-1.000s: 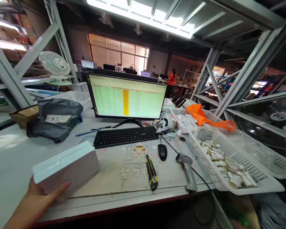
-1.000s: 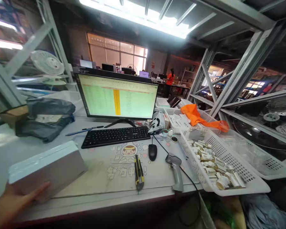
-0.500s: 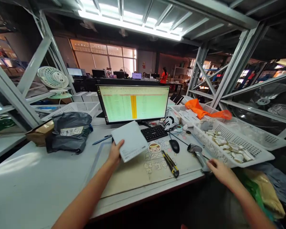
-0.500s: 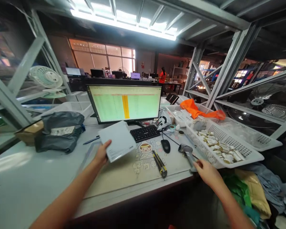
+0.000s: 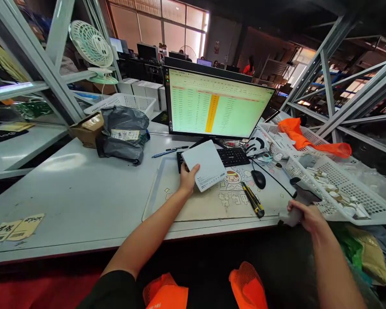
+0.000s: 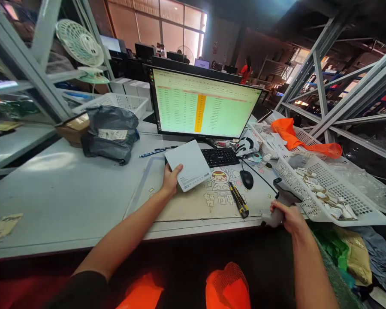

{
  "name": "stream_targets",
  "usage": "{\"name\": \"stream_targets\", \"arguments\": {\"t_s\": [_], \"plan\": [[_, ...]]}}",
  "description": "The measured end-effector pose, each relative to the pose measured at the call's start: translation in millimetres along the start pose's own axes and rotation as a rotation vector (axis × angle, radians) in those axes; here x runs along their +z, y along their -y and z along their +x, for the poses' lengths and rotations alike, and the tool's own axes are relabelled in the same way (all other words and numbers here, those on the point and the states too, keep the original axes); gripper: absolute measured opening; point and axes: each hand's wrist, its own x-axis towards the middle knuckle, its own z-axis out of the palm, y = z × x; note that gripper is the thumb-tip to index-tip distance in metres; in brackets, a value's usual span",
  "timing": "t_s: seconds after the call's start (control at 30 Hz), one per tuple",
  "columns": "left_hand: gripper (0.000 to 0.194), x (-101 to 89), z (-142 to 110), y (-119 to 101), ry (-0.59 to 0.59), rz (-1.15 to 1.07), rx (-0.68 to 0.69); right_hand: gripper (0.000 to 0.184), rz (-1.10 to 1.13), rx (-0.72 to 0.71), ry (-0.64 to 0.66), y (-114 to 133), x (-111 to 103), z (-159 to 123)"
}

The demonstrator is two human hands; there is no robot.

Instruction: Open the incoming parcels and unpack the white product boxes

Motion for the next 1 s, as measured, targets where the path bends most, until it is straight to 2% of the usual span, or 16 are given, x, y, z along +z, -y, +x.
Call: {"name": "stream_targets", "arguments": {"t_s": [0.1, 0.23, 0.3, 0.37, 0.47, 0.53, 0.63, 0.73, 0.83, 0.9, 1.0], "plan": [[0.067, 2.4, -7.6, 0.9, 0.005, 0.043, 0.049, 0.046, -0.001, -0.009, 0.136, 8.0, 26.4, -28.2], [0.073, 8.0, -21.7, 0.4, 0.049, 0.086, 0.096, 0.050, -0.060, -0.168, 0.203, 27.5, 74.0, -57.6], [0.079, 10.4, -26.9, -0.9, 0.063, 0.104, 0.098, 0.051, -0.089, -0.201, 0.215, 33.0, 83.5, -62.5], [0.082, 11.3, -29.5, -2.6, 0.083, 0.124, 0.075, 0.052, -0.124, -0.169, 0.181, 29.6, 77.7, -59.7], [0.078, 8.8, -28.5, -5.0, 0.152, 0.149, 0.008, 0.060, -0.171, -0.024, 0.067, 7.7, 49.0, -36.3], [0.073, 4.8, -26.0, -6.2, 0.258, 0.116, -0.135, 0.058, -0.154, 0.124, -0.034, -12.0, 26.3, -7.9], [0.062, -2.3, -22.9, -7.5, 0.487, 0.049, -0.464, 0.036, -0.069, 0.278, -0.061, -36.0, -0.1, 39.6], [0.058, -7.3, -22.1, -8.2, 0.642, 0.043, -0.656, 0.020, -0.157, 0.234, -0.100, -45.9, -12.2, 70.6], [0.060, -9.8, -21.7, -7.0, 0.718, 0.033, -0.731, 0.018, -0.381, 0.124, -0.287, -43.9, -4.2, 78.9], [0.062, -12.3, -19.8, -5.0, 0.751, 0.034, -0.753, 0.024, -0.496, 0.020, -0.359, -39.3, 17.0, 79.8], [0.059, -20.3, -14.3, -2.4, 0.827, 0.052, -0.805, 0.028, -0.611, -0.169, -0.266, -28.8, 70.8, 89.9]]}}
